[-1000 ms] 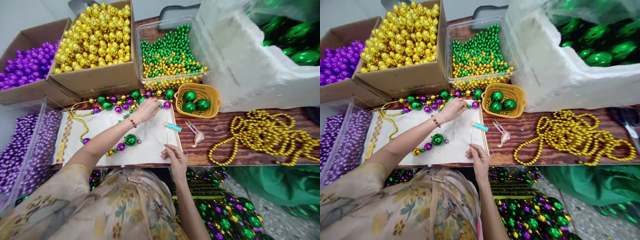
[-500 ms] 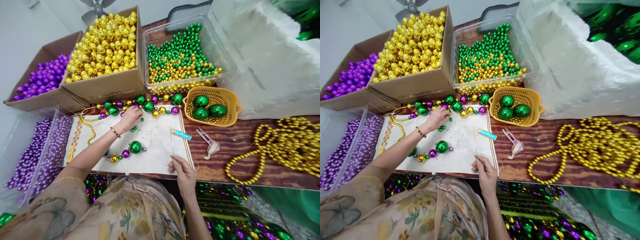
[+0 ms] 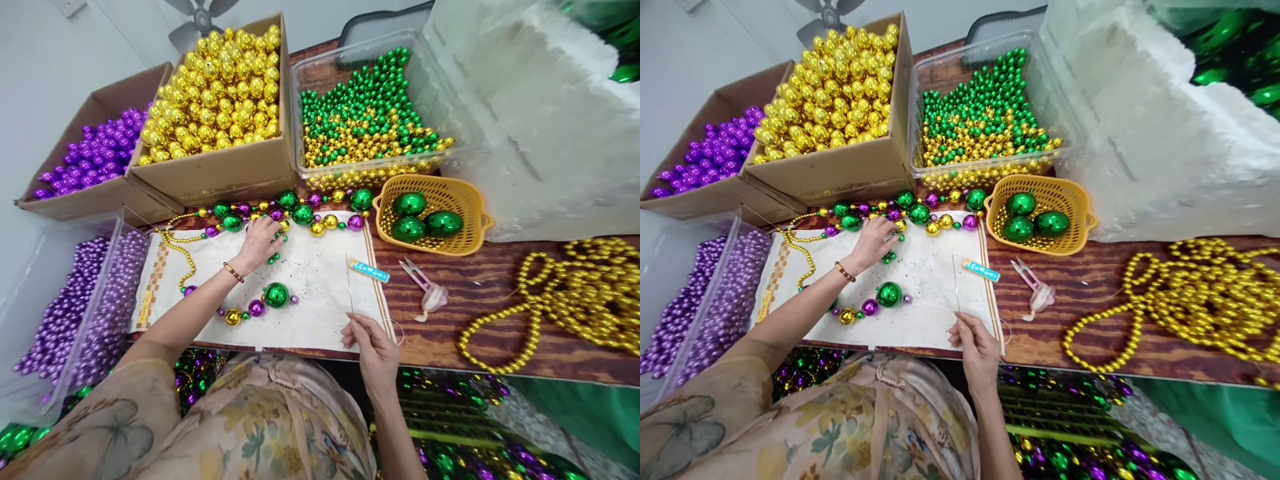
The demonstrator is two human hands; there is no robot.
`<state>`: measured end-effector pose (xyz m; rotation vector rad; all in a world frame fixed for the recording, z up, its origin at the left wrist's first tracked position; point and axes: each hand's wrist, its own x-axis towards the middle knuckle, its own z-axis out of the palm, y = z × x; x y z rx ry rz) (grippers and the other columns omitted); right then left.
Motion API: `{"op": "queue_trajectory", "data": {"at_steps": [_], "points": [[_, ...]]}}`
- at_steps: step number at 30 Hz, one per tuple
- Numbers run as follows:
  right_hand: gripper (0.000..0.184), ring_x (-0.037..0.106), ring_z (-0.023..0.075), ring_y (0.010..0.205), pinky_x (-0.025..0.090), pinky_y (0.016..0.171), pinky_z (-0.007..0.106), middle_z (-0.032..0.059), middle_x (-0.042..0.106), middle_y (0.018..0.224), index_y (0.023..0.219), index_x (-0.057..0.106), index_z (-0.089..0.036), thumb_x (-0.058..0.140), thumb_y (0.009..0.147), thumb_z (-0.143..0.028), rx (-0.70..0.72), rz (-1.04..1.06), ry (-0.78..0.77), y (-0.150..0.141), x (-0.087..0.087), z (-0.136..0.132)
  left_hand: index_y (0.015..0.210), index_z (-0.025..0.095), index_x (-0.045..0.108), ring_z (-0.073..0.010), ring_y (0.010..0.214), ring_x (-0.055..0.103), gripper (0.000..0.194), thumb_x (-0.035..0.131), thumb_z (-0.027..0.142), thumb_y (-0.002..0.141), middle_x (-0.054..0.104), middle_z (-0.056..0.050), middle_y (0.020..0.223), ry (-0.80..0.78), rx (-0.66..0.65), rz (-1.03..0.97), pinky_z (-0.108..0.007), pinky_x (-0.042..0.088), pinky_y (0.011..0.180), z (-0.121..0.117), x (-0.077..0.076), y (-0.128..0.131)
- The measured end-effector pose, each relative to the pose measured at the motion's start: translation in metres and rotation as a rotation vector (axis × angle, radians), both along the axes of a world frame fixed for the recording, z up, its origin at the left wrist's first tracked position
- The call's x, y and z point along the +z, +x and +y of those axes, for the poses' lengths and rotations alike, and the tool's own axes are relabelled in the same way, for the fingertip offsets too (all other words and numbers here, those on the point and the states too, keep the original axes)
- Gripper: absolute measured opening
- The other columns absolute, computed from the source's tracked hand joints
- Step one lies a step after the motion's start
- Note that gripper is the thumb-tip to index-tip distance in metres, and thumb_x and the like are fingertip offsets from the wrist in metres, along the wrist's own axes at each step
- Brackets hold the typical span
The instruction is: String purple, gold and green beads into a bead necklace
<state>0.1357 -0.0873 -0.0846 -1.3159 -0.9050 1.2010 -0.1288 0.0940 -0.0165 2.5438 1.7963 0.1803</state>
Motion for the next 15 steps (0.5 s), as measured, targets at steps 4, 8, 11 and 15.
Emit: {"op": "queue_trajectory", "data": {"at_steps": [4, 8, 11, 15], "points": [[0.019, 0.062, 0.0107, 0.051, 0.054, 0.048, 0.021, 0.0005, 0.068, 0.066, 0.096, 0.076, -0.017, 0.067, 0.089, -0.033, -0.002, -0.003, -0.007, -0.001, 0.0, 0.0, 0.119, 0.018, 0.064, -0.0311, 0.108, 0.052, 0.027, 0.055, 0.028, 0.096, 0.062, -0.014, 0.115, 0.045, 0.062, 0.049, -0.042, 0.039, 0.09, 0.011, -0.002, 0.005], [0.019, 0.062, 0.0108, 0.05, 0.054, 0.047, 0.021, 0.0005, 0.068, 0.065, 0.095, 0.076, -0.017, 0.068, 0.087, -0.033, -0.017, 0.007, -0.016, -0.003, 0.003, 0.0, 0.116, 0.016, 0.065, -0.0348, 0.111, 0.052, 0.027, 0.06, 0.03, 0.093, 0.063, -0.016, 0.114, 0.002, 0.059, 0.101, -0.047, 0.039, 0.093, 0.018, -0.004, 0.014], [0.019, 0.061, 0.0109, 0.049, 0.054, 0.048, 0.022, 0.0003, 0.067, 0.064, 0.094, 0.075, -0.017, 0.069, 0.087, -0.033, -0.036, 0.006, -0.022, -0.005, 0.004, 0.0, 0.112, 0.016, 0.066, -0.0341, 0.113, 0.053, 0.024, 0.063, 0.026, 0.09, 0.064, -0.015, 0.114, -0.028, 0.079, -0.062, -0.049, 0.038, 0.098, 0.019, -0.002, 0.014], [0.02, 0.062, 0.0111, 0.05, 0.054, 0.048, 0.022, 0.0006, 0.068, 0.066, 0.095, 0.075, -0.017, 0.069, 0.086, -0.034, -0.033, 0.017, -0.031, -0.004, 0.004, 0.001, 0.107, 0.018, 0.065, -0.0252, 0.103, 0.061, 0.026, 0.07, 0.03, 0.084, 0.068, -0.01, 0.109, -0.207, 0.163, -0.804, -0.044, 0.045, 0.096, 0.012, 0.009, 0.011]]}}
